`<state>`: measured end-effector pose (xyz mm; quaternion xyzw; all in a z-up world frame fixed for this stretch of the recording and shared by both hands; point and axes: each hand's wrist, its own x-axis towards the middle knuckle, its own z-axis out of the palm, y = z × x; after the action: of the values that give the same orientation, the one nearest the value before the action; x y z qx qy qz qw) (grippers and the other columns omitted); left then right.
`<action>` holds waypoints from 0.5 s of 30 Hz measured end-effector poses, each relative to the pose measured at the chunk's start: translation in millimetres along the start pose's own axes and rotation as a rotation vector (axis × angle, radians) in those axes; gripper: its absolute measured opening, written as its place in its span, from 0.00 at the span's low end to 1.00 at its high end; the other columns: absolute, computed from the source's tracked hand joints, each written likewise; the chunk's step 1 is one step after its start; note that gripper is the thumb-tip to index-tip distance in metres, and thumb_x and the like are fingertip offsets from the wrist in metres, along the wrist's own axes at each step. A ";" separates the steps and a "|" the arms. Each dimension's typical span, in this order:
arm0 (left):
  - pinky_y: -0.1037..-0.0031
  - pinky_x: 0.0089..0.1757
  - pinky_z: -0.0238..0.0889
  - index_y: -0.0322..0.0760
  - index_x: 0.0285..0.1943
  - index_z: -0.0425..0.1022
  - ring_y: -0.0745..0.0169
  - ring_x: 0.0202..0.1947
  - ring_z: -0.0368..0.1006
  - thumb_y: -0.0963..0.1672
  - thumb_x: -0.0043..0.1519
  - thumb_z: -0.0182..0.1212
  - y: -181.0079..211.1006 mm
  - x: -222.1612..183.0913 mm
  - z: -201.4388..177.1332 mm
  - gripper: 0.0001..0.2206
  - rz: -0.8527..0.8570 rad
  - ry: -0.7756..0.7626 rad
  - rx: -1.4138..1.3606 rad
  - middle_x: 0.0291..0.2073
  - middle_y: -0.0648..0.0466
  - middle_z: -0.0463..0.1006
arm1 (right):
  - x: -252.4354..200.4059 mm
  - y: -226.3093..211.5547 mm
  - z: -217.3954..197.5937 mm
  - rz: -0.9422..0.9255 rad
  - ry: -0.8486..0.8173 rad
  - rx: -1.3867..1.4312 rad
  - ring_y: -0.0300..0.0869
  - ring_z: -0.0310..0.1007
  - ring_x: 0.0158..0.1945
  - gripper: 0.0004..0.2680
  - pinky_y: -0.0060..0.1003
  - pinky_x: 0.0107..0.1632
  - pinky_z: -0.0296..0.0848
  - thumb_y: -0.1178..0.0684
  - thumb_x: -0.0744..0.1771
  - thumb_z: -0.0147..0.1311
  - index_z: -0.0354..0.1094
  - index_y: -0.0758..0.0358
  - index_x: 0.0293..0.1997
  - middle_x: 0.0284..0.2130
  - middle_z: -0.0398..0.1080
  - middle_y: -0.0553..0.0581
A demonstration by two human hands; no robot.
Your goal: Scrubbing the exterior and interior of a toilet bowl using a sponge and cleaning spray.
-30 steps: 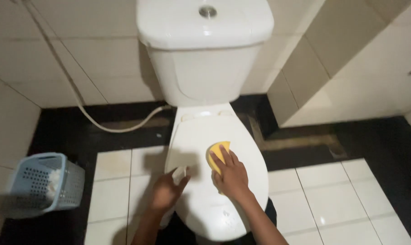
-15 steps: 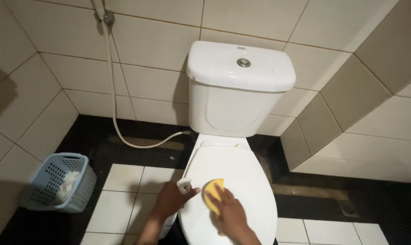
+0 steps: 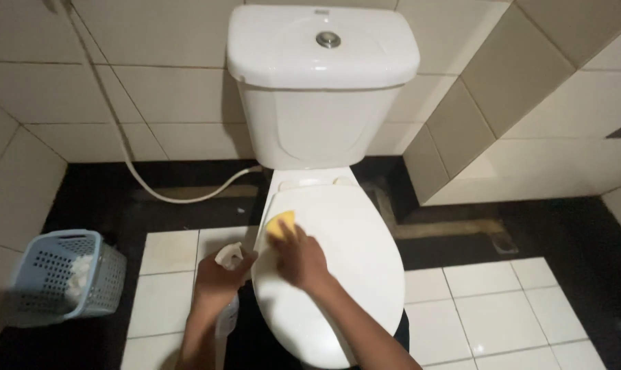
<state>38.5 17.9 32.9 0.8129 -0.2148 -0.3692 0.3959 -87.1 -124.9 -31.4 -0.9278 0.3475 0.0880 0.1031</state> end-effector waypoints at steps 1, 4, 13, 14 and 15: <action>0.74 0.27 0.62 0.34 0.43 0.83 0.62 0.21 0.71 0.44 0.57 0.70 -1.0 -0.3 -0.4 0.10 0.062 0.036 -0.085 0.23 0.50 0.81 | -15.3 6.5 20.0 -0.209 0.255 0.106 0.53 0.66 0.54 0.24 0.41 0.42 0.72 0.56 0.63 0.50 0.58 0.50 0.69 0.73 0.48 0.60; 0.73 0.26 0.63 0.29 0.42 0.82 0.59 0.18 0.70 0.42 0.54 0.71 -5.0 3.4 4.1 0.11 0.083 0.056 -0.154 0.22 0.48 0.80 | -61.3 29.7 44.0 -0.349 0.401 0.159 0.59 0.58 0.64 0.24 0.49 0.50 0.67 0.51 0.62 0.52 0.61 0.55 0.68 0.73 0.48 0.61; 0.74 0.31 0.66 0.34 0.40 0.85 0.62 0.24 0.73 0.43 0.59 0.71 14.9 -1.7 26.3 0.07 0.084 -0.120 0.037 0.25 0.51 0.83 | -79.5 137.2 39.8 0.383 0.108 0.065 0.46 0.49 0.74 0.25 0.47 0.63 0.65 0.44 0.67 0.48 0.47 0.36 0.75 0.77 0.40 0.50; 0.75 0.31 0.67 0.33 0.40 0.85 0.63 0.24 0.74 0.42 0.59 0.70 20.7 -6.7 25.4 0.06 0.090 -0.147 0.052 0.27 0.51 0.84 | -74.3 142.9 42.3 0.374 0.183 0.036 0.48 0.53 0.72 0.25 0.46 0.60 0.69 0.44 0.67 0.49 0.48 0.37 0.75 0.76 0.42 0.53; 0.75 0.31 0.67 0.33 0.40 0.85 0.63 0.24 0.74 0.42 0.59 0.70 24.6 -10.8 25.4 0.06 0.101 -0.143 0.049 0.27 0.51 0.84 | -76.9 122.2 31.1 0.374 0.195 0.033 0.48 0.53 0.72 0.25 0.46 0.60 0.69 0.44 0.67 0.49 0.48 0.37 0.75 0.76 0.42 0.53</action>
<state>10.7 -2.1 46.8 0.7822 -0.2922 -0.4003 0.3777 -228.1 -159.0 -59.1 -0.8496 0.5232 0.0098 0.0663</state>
